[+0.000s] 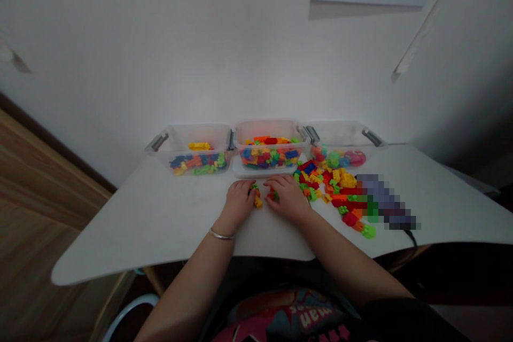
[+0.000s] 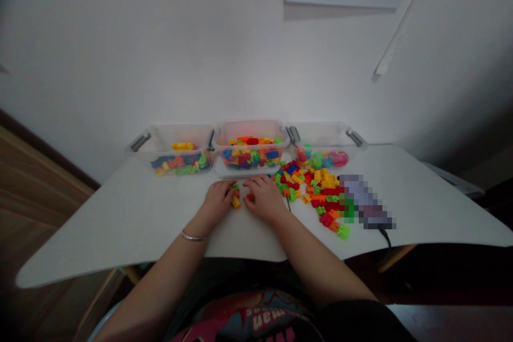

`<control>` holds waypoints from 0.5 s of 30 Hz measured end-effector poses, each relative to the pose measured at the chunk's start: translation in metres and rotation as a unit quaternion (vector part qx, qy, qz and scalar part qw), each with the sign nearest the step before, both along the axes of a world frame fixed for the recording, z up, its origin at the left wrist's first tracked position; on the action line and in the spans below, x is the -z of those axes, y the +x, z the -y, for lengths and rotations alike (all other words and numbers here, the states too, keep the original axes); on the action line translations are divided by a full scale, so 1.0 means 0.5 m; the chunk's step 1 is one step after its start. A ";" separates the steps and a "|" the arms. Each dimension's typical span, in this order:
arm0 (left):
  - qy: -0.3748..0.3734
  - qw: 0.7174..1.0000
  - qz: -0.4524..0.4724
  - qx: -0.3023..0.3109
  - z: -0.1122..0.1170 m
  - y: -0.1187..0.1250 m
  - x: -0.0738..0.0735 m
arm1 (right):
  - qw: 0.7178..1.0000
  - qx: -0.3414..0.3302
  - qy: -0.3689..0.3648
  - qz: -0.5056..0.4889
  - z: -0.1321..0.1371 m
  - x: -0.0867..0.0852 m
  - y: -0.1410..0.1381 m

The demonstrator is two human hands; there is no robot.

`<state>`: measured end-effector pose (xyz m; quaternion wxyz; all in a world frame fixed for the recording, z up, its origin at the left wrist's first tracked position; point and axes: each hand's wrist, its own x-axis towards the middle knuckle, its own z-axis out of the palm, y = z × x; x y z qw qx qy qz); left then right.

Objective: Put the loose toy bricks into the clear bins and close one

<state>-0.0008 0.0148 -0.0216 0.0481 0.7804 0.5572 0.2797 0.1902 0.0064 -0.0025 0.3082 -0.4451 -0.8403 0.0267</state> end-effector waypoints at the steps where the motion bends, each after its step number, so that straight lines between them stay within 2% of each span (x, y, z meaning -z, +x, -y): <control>1: -0.005 1.000 0.002 -0.001 -0.002 -0.001 0.002 | 1.000 -0.007 -0.005 0.014 0.001 0.002 -0.001; 6: -0.021 1.000 0.007 -0.015 -0.006 -0.004 0.000 | 0.999 -0.012 -0.019 0.047 -0.006 0.010 0.000; 12: -0.016 0.998 -0.009 -0.065 0.007 -0.004 -0.020 | 0.999 0.023 -0.014 0.031 -0.009 0.002 0.004; 15: -0.015 0.996 0.001 -0.090 0.011 -0.005 -0.030 | 1.000 -0.014 0.021 0.008 -0.001 -0.004 0.000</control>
